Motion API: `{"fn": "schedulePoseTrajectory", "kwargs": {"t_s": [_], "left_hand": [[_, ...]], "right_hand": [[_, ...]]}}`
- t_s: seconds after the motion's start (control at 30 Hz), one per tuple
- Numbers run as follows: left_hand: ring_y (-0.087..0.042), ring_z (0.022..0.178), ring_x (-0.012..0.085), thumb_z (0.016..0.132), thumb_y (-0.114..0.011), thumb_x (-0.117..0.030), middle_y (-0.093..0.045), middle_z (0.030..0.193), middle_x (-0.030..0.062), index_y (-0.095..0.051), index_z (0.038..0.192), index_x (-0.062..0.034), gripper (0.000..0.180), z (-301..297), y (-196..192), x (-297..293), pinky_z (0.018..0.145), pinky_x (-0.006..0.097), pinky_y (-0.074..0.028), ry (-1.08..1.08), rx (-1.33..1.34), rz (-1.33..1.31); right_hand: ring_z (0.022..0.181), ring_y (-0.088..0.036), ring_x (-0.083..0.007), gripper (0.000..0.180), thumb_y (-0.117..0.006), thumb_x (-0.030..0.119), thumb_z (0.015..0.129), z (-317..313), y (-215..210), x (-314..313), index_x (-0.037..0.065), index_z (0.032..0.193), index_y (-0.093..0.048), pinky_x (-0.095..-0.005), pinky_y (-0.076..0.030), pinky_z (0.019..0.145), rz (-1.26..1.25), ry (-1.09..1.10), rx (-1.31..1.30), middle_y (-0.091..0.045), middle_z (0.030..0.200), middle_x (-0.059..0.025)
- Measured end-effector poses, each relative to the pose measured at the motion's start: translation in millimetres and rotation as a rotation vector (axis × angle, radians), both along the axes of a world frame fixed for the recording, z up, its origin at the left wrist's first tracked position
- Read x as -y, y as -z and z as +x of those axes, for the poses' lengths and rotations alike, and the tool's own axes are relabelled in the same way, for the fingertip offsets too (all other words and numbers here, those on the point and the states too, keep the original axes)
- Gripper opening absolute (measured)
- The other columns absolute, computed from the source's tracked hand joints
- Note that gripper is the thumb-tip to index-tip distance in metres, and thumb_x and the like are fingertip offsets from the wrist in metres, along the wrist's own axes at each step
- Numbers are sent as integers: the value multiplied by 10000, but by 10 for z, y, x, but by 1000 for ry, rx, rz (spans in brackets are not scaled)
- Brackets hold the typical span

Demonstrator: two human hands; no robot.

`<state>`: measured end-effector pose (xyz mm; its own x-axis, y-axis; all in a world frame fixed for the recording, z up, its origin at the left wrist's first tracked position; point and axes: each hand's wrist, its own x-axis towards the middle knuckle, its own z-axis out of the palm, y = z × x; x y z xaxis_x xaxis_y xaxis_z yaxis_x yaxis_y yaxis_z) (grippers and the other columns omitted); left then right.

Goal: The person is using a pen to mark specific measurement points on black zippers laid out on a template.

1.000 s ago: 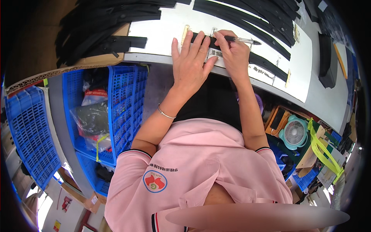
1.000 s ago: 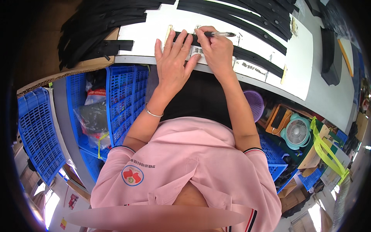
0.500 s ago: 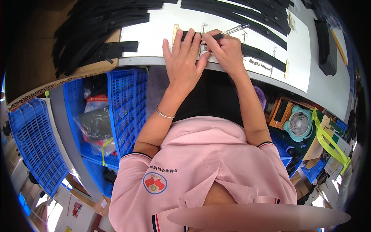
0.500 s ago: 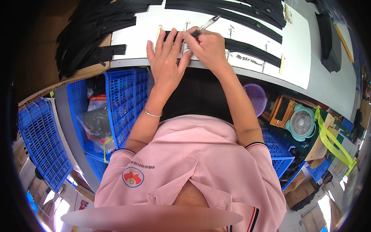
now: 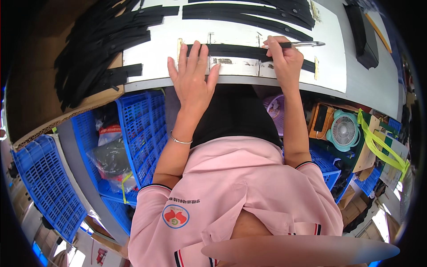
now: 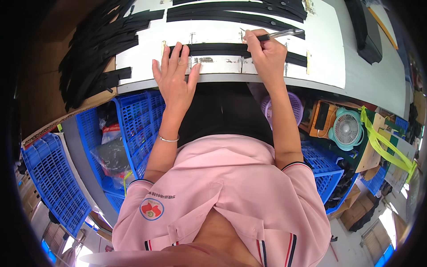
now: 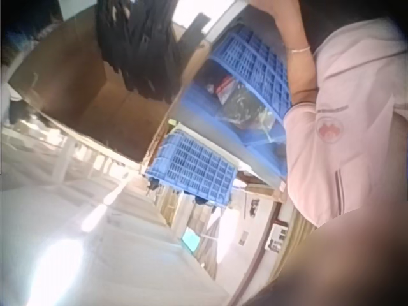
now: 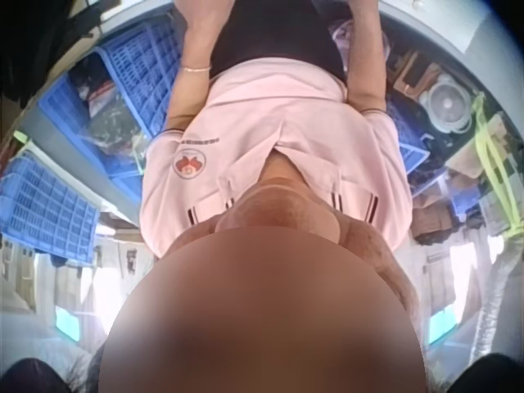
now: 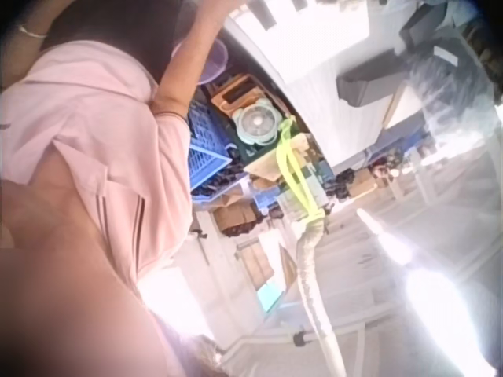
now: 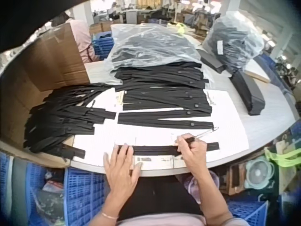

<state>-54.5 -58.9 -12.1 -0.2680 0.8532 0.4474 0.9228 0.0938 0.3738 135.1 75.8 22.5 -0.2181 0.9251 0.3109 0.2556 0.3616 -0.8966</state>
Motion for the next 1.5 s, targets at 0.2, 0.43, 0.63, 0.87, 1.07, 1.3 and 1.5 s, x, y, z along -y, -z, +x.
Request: {"fn": "schedulePoseTrajectory", "kwargs": {"t_s": [0.2,0.43,0.63,0.87,1.07,1.3,1.5], "left_hand": [[-440,1446,346,927,-734,-317,-600,1452,109,-668,1346,-49,502,4,-1,7,1213,585,-168,2,-7,-23],[-405,1470,362,934,-730,-305,-556,1502,118,-649,1381,-80,507,20,-28,3,1219,583,-159,-7,13,-39],[-493,1361,380,894,-758,-242,-590,1427,144,-701,1258,-53,414,333,-168,-274,1161,568,-290,109,123,140],[-631,1026,234,835,-785,-116,-722,1071,26,-779,973,-79,142,573,-98,-623,949,377,-422,228,322,157],[-629,1008,211,805,-800,-111,-719,1048,3,-783,925,-91,123,587,-72,-629,929,364,-420,209,306,197],[-633,1003,213,807,-802,-115,-722,1040,1,-791,931,-94,126,586,-77,-641,922,362,-423,208,299,204],[-635,1001,211,818,-802,-116,-724,1038,4,-791,930,-91,115,588,-86,-640,910,361,-425,210,292,198]], "right_hand": [[537,-519,-34,192,-699,141,972,47,193,-41,-20,876,-739,-224,-380,499,4,-1,47,-684,683,-1],[490,-472,-80,223,-705,204,964,31,191,-71,29,826,-709,-264,-379,489,70,19,176,-560,565,-19],[488,-481,-95,210,-701,213,968,20,207,-77,44,843,-708,-276,-397,494,104,12,161,-549,556,-20],[505,-513,-85,191,-705,197,966,29,200,-56,38,860,-722,-258,-407,496,74,25,165,-601,592,-31],[516,-524,-77,190,-715,173,941,87,160,-20,16,835,-740,-270,-412,498,-77,-91,-50,-618,598,-52],[492,-557,-139,219,-728,163,896,131,267,-81,-5,756,-718,-298,-425,497,59,-108,89,-638,602,-75],[526,-578,-135,230,-706,177,915,152,185,-54,-1,770,-716,-291,-442,519,98,-127,149,-657,630,-75]]}}
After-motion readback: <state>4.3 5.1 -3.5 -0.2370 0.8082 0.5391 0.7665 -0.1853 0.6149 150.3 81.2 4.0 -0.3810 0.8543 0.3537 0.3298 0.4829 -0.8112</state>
